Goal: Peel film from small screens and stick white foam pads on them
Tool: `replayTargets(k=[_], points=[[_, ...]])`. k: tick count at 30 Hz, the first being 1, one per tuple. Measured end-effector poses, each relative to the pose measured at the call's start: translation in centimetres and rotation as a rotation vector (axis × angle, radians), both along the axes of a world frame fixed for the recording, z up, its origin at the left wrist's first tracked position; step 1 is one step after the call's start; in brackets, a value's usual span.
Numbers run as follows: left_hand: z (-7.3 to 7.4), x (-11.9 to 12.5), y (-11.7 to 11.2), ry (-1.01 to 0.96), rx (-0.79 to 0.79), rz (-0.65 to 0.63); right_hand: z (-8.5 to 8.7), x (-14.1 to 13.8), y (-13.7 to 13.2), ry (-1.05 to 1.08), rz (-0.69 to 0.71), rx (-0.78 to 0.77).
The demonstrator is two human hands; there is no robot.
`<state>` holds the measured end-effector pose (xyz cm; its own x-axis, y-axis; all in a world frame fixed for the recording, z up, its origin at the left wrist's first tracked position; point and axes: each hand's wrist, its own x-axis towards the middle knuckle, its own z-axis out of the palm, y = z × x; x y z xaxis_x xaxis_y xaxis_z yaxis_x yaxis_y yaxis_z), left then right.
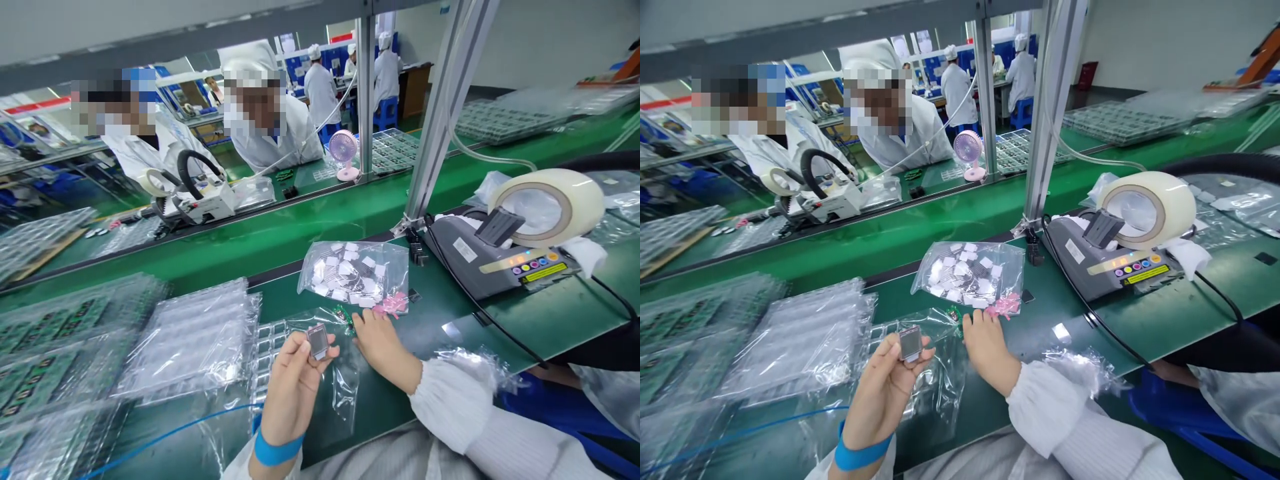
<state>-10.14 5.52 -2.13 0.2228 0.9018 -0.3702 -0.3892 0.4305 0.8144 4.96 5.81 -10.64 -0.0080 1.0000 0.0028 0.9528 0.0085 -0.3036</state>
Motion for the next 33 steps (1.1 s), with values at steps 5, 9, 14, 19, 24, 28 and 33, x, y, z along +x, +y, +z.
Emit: replayTargets(k=[5, 9, 14, 19, 24, 28, 33], points=[[-0.3, -1.0, 0.8, -0.039, 0.002, 0.073, -0.4, -1.4, 1.0, -0.073, 0.052, 0.008], [-0.7, -0.8, 0.9, -0.091, -0.019, 0.070, -0.2, -0.8, -0.9, -0.085, 0.107, 0.012], [-0.7, -0.2, 0.9, -0.100, -0.030, 0.037, -0.2, 0.7, -5.3, -0.047, 0.146, -0.002], [-0.8, 0.9, 0.8, -0.095, -0.059, -0.031, -0.5, 3.1, -6.8, 0.002, 0.211, 0.021], [-0.7, 1.7, 0.5, -0.092, -0.062, -0.069, -1.3, 4.0, -5.6, 0.000, 0.253, 0.055], [-0.5, 1.8, 0.3, -0.036, -0.016, -0.069, -1.3, 4.1, -5.9, 0.012, 0.241, 0.059], [-0.7, 1.8, 0.1, 0.064, 0.088, -0.053, -1.2, 5.0, -7.3, 0.070, 0.196, 0.052]])
